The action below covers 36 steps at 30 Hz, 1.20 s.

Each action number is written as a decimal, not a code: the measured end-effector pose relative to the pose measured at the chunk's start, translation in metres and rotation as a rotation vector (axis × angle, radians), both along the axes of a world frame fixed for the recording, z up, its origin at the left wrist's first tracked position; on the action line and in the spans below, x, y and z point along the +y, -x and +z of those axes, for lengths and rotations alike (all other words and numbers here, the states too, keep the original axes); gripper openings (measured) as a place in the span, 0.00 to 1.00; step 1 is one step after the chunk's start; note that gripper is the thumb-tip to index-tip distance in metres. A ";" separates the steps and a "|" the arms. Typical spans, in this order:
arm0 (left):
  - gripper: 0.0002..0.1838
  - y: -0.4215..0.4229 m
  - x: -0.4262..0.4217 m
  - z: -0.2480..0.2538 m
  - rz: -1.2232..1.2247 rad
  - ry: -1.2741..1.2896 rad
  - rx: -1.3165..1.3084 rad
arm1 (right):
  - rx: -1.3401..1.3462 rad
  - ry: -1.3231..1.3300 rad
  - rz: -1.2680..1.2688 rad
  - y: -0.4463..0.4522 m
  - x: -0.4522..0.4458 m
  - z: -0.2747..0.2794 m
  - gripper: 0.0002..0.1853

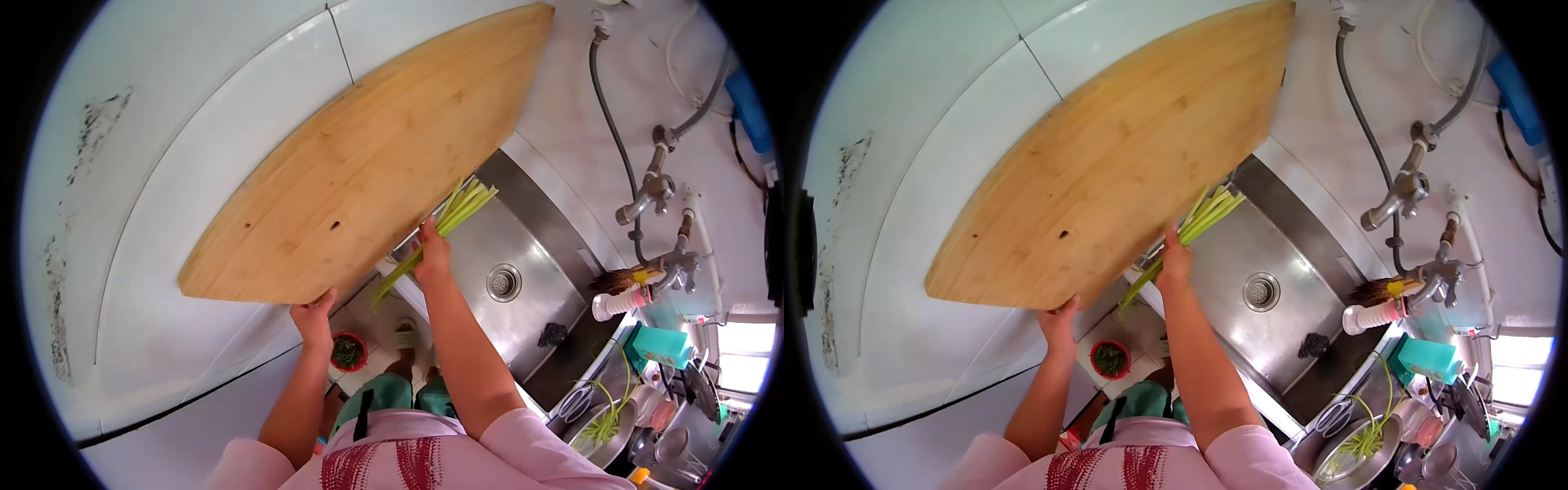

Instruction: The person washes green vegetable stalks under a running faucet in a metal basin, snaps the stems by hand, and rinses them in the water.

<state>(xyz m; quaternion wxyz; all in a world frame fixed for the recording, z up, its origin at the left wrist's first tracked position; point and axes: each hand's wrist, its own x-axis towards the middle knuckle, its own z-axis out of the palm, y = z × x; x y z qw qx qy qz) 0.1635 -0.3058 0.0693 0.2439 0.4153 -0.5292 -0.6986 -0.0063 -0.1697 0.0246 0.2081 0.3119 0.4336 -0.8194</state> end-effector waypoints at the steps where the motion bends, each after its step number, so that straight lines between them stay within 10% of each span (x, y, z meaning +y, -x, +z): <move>1: 0.24 0.004 -0.003 0.007 -0.082 0.088 0.031 | 0.010 0.066 -0.028 0.006 -0.004 -0.008 0.18; 13: 0.30 -0.041 0.027 0.024 -0.392 -0.029 -0.007 | 0.142 0.296 -0.202 -0.029 0.061 0.019 0.14; 36: 0.29 -0.096 0.123 -0.076 -0.493 -0.881 0.031 | -0.079 -0.514 -0.341 -0.109 0.188 0.000 0.12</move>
